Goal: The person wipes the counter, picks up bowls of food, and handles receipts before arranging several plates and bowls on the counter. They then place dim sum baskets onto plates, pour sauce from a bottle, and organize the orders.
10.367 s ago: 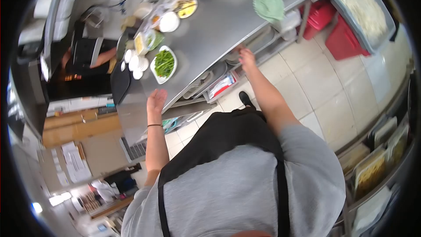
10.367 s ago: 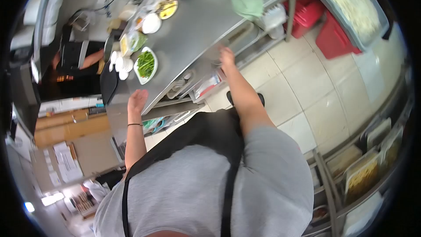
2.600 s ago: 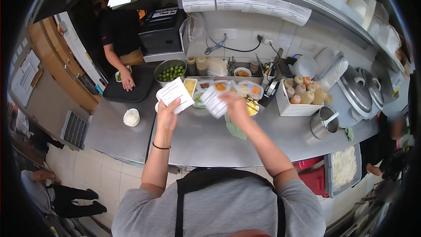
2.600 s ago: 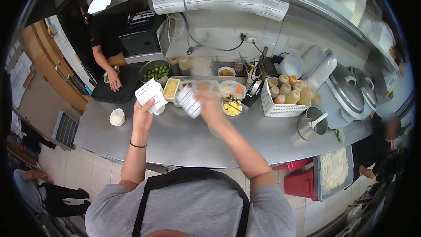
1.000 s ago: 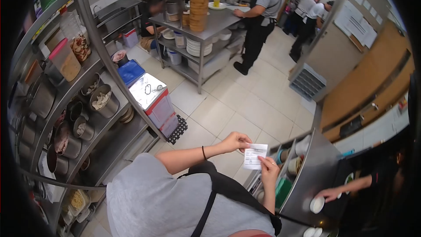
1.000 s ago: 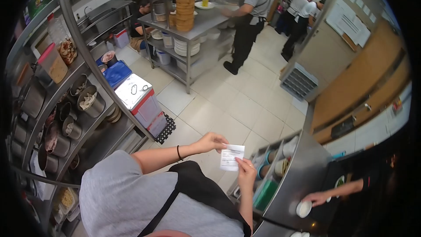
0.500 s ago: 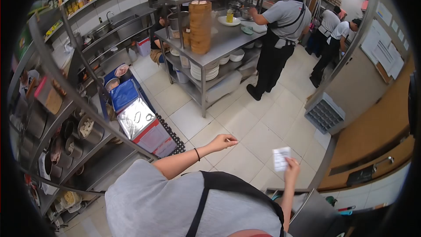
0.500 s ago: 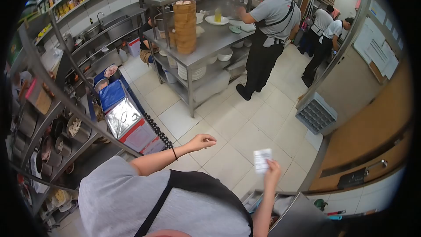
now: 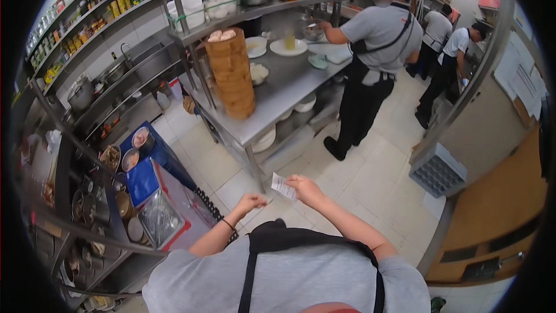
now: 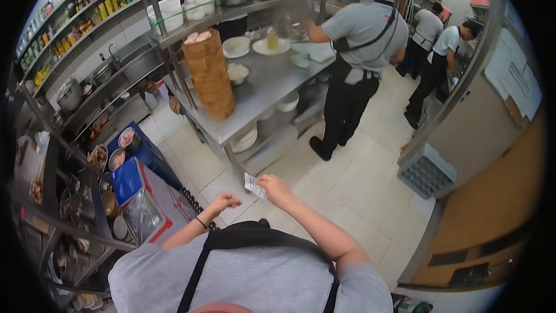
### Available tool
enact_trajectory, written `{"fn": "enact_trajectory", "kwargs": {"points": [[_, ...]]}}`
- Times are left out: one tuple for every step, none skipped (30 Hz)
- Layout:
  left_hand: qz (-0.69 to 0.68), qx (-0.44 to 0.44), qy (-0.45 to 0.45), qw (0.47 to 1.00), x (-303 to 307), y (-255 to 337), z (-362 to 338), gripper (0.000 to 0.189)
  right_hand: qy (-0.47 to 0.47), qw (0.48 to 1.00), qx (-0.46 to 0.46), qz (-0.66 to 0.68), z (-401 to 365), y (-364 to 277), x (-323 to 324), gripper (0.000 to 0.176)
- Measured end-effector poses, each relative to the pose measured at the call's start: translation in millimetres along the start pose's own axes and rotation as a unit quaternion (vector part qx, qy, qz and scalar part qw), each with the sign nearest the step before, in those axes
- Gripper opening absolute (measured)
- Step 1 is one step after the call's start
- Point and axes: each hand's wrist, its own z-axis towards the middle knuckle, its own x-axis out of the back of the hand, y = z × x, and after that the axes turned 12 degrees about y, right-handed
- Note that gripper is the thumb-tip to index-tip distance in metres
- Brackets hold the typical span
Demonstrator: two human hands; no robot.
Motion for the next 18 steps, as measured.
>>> {"fn": "enact_trajectory", "kwargs": {"points": [[0.072, 0.024, 0.020, 0.997, 14, -24, 26, 0.015, 0.011, 1.000, 0.003, -0.027, 29, 18, 4, 0.026], [0.194, 0.016, 0.013, 0.981, 29, -43, 45, 0.019, 0.020, 0.998, 0.002, -0.052, 53, 36, 8, 0.029], [0.314, 0.008, 0.005, 0.949, 43, -60, 63, 0.024, 0.044, 0.997, 0.025, -0.066, 82, 51, 19, 0.029], [0.398, -0.009, -0.007, 0.917, 56, -73, 78, 0.028, 0.064, 0.995, 0.030, -0.067, 110, 67, 30, 0.030], [0.480, -0.024, -0.018, 0.876, 69, -86, 91, 0.033, 0.084, 0.994, 0.036, -0.067, 136, 82, 41, 0.030], [0.535, -0.067, -0.025, 0.842, 88, -112, 108, 0.035, 0.098, 0.993, 0.032, -0.060, 159, 97, 51, 0.031], [0.587, -0.107, -0.034, 0.802, 101, -128, 121, 0.036, 0.127, 0.987, 0.060, -0.081, 180, 113, 60, 0.032], [0.586, -0.101, -0.034, 0.803, 103, -118, 124, 0.036, 0.131, 0.985, 0.070, -0.092, 202, 127, 72, 0.033], [0.546, 0.020, 0.019, 0.837, 109, -107, 126, 0.035, 0.141, 0.982, 0.087, -0.089, 225, 145, 82, 0.033], [0.494, 0.139, 0.074, 0.855, 112, -97, 135, 0.033, 0.150, 0.979, 0.087, -0.105, 250, 156, 98, 0.034], [0.492, 0.143, 0.078, 0.855, 114, -94, 147, 0.033, 0.172, 0.972, 0.106, -0.120, 276, 177, 112, 0.035], [0.428, 0.166, 0.126, 0.879, 118, -97, 154, 0.031, 0.184, 0.965, 0.123, -0.137, 304, 199, 129, 0.030], [0.360, 0.187, 0.175, 0.897, 122, -108, 163, 0.030, 0.221, 0.960, 0.136, -0.104, 335, 216, 148, 0.028], [0.329, 0.185, 0.216, 0.900, 125, -127, 176, 0.027, 0.256, 0.952, 0.137, -0.095, 368, 234, 166, 0.026], [0.334, 0.169, 0.240, 0.896, 115, -108, 180, 0.026, 0.280, 0.950, 0.122, -0.067, 402, 256, 184, 0.026], [0.337, 0.154, 0.264, 0.891, 104, -98, 177, 0.026, 0.327, 0.935, 0.138, -0.027, 438, 277, 200, 0.027], [0.341, 0.170, 0.270, 0.884, 91, -85, 181, 0.024, 0.344, 0.933, 0.108, 0.014, 472, 291, 217, 0.029], [0.345, 0.186, 0.278, 0.877, 79, -77, 189, 0.023, 0.346, 0.930, 0.039, 0.119, 506, 300, 231, 0.030]]}}
